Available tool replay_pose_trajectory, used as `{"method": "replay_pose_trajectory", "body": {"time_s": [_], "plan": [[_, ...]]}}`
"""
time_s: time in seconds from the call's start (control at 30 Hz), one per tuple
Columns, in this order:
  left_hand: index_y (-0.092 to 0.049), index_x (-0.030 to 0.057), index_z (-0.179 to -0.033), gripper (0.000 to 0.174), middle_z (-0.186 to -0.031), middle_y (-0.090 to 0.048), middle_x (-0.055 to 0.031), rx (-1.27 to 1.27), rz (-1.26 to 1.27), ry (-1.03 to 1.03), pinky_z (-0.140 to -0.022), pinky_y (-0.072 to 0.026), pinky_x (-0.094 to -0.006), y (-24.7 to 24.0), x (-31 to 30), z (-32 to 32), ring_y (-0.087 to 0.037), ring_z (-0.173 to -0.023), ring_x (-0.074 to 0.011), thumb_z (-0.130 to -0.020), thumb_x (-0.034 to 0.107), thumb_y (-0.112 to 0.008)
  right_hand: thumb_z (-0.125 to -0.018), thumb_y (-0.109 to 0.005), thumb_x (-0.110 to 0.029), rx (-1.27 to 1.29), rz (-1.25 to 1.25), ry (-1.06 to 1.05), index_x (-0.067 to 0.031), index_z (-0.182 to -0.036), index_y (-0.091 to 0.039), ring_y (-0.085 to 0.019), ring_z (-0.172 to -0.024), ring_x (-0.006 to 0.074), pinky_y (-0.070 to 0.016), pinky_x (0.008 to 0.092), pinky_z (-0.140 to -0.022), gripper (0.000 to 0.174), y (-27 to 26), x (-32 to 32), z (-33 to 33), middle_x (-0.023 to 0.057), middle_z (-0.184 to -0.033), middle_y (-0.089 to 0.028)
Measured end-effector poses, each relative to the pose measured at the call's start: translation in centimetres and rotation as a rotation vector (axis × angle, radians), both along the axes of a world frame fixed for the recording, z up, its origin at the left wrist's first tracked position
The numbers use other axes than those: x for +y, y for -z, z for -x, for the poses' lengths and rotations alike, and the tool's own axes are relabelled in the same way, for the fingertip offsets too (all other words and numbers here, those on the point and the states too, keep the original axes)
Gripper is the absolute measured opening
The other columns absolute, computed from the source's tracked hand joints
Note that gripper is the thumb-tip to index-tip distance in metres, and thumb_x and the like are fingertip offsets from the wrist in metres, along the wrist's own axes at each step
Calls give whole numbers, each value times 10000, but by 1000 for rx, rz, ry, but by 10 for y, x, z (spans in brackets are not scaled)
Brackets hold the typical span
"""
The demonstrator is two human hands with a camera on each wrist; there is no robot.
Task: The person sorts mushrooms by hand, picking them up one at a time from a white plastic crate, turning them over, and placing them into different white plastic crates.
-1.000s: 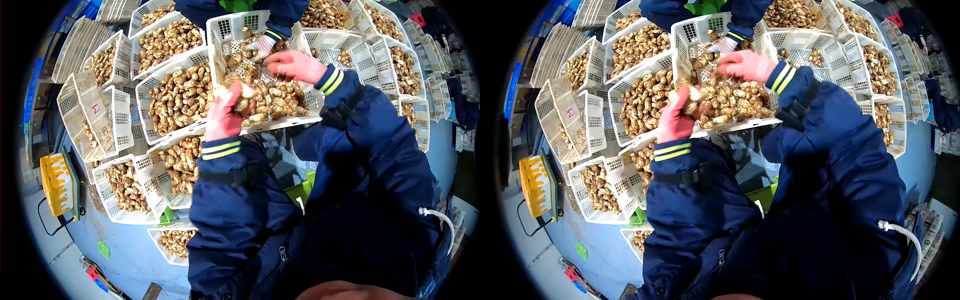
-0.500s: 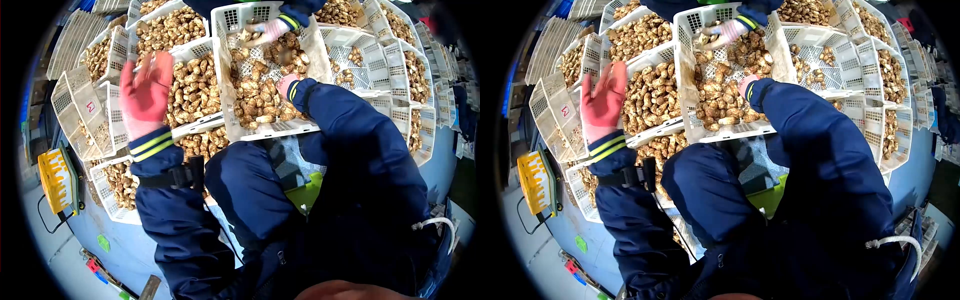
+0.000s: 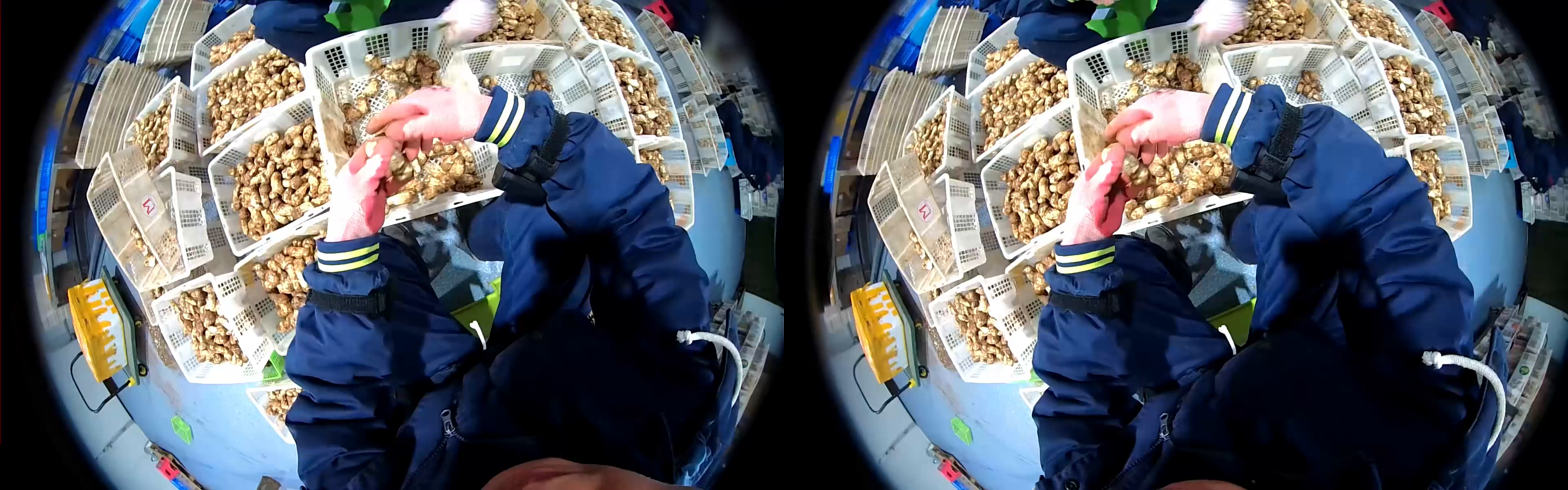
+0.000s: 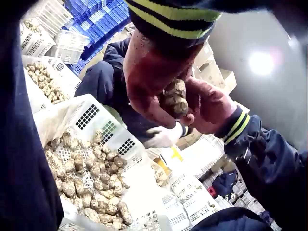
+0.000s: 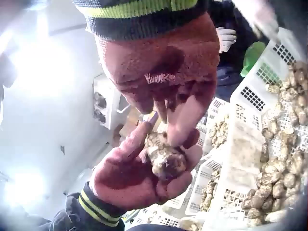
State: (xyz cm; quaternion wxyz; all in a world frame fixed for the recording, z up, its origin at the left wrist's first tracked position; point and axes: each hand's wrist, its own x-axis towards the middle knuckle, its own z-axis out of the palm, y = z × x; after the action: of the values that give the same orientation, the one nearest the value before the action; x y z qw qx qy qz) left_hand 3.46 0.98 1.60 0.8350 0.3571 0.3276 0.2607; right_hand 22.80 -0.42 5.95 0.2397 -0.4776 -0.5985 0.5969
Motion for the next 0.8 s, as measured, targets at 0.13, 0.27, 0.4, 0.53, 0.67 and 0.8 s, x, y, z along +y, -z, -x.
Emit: {"method": "replay_pose_trajectory", "body": {"time_s": [0.13, 0.27, 0.4, 0.53, 0.67, 0.8], "plan": [[-535, 16, -987, 289, -861, -583, -61, -90, 7, -35, -655, -499, -286, -1, -8, 7, -531, -678, -124, -866, 278, -506, -840, -449, -201, -224, -13, 226, -57, -1160, -492, -592, -733, 110, -454, 224, -551, 354, 32, 14, -34, 69, -875, -622], [-537, 4, -924, 326, -839, -596, -92, -35, -33, 42, -590, -481, -259, -12, -8, 21, -577, -703, -137, -859, 323, -515, -771, -480, -276, -1077, -66, -12, -56, -1092, -542, -596, -831, 254, -459, 346, -751, 394, 126, 34, -67, 153, -933, -612], [-536, 10, -936, 358, -805, -600, -87, 8, 122, 207, -568, -468, -242, -6, -23, 25, -568, -637, -128, -856, 357, -506, -751, -460, -253, -1463, -186, -308, -50, -1012, -585, -571, -919, 256, -449, 372, -794, 353, 230, 7, -71, 128, -964, -610], [-498, -27, -1002, 407, -885, -578, -146, -264, 156, -63, -745, -495, -340, -23, 55, 49, -580, -822, -225, -846, 349, -519, -748, -452, -234, -1347, 35, -360, -67, -1040, -560, -534, -992, 243, -435, 360, -821, 353, 235, 20, -51, 130, -1069, -567], [-311, -60, -1186, 572, -1180, -398, -242, -377, 181, -566, -944, -390, -425, -30, 121, 72, -395, -1137, -320, -833, 331, -533, -758, -462, -260, -1357, 37, -172, -81, -1153, -482, -512, -1046, 242, -390, 347, -878, 435, 189, 28, -51, 149, -1120, -539], [-423, -40, -1126, 413, -1087, -488, -158, -67, 81, -397, -848, -440, -371, 4, 75, 40, -496, -968, -268, -839, 239, -527, -702, -620, -221, -252, -14, 250, -36, -1111, -528, -573, -828, 168, -451, 279, -718, 458, 112, 37, -39, 119, -934, -605]]}}
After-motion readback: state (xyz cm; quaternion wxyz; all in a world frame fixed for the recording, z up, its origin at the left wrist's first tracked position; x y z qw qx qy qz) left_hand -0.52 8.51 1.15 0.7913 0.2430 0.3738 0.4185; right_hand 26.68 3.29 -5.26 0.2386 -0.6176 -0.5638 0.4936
